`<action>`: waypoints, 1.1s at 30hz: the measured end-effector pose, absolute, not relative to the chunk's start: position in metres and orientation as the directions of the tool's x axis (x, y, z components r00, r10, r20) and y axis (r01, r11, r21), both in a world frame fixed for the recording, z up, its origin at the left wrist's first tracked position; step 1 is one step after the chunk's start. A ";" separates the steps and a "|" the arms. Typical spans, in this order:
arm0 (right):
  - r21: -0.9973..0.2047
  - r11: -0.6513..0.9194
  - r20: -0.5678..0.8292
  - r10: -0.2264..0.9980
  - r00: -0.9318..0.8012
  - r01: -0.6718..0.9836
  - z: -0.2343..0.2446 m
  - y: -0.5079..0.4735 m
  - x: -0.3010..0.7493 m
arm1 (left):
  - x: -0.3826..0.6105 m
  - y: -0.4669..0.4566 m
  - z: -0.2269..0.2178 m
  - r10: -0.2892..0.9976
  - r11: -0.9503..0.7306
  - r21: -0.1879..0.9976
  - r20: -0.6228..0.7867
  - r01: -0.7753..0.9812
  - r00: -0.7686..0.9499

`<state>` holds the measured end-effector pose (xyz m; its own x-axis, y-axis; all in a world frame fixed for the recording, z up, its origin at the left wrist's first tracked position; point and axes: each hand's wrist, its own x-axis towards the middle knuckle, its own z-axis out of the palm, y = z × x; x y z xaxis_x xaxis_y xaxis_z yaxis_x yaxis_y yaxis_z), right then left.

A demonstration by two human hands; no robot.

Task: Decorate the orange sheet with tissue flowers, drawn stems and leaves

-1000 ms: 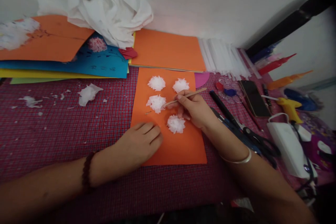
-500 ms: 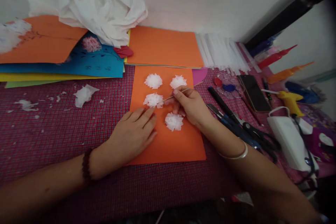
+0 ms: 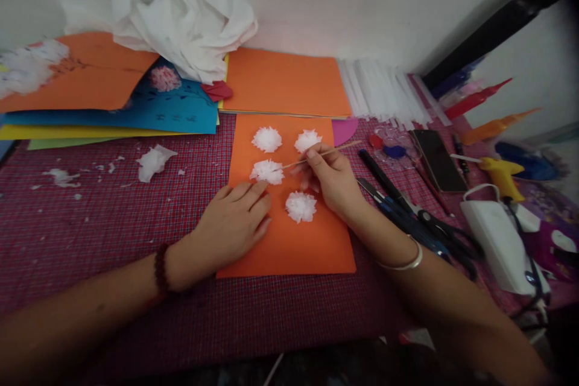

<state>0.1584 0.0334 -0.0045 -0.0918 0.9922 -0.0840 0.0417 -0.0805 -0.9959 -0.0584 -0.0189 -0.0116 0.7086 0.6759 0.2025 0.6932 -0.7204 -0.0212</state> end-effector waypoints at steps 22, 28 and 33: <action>-0.994 0.018 -0.005 0.978 -0.209 0.108 -0.014 0.024 0.161 | -0.062 -0.022 -0.022 0.550 -0.801 -0.047 0.339 0.597 0.764; -0.999 0.020 0.008 0.974 -0.226 0.050 -0.019 0.025 0.163 | -0.061 -0.025 -0.021 0.535 -0.806 -0.051 0.363 0.589 0.763; -0.999 -0.008 -0.001 0.989 -0.148 -0.044 -0.020 0.026 0.168 | -0.063 -0.023 -0.023 0.550 -0.807 -0.011 0.350 0.591 0.758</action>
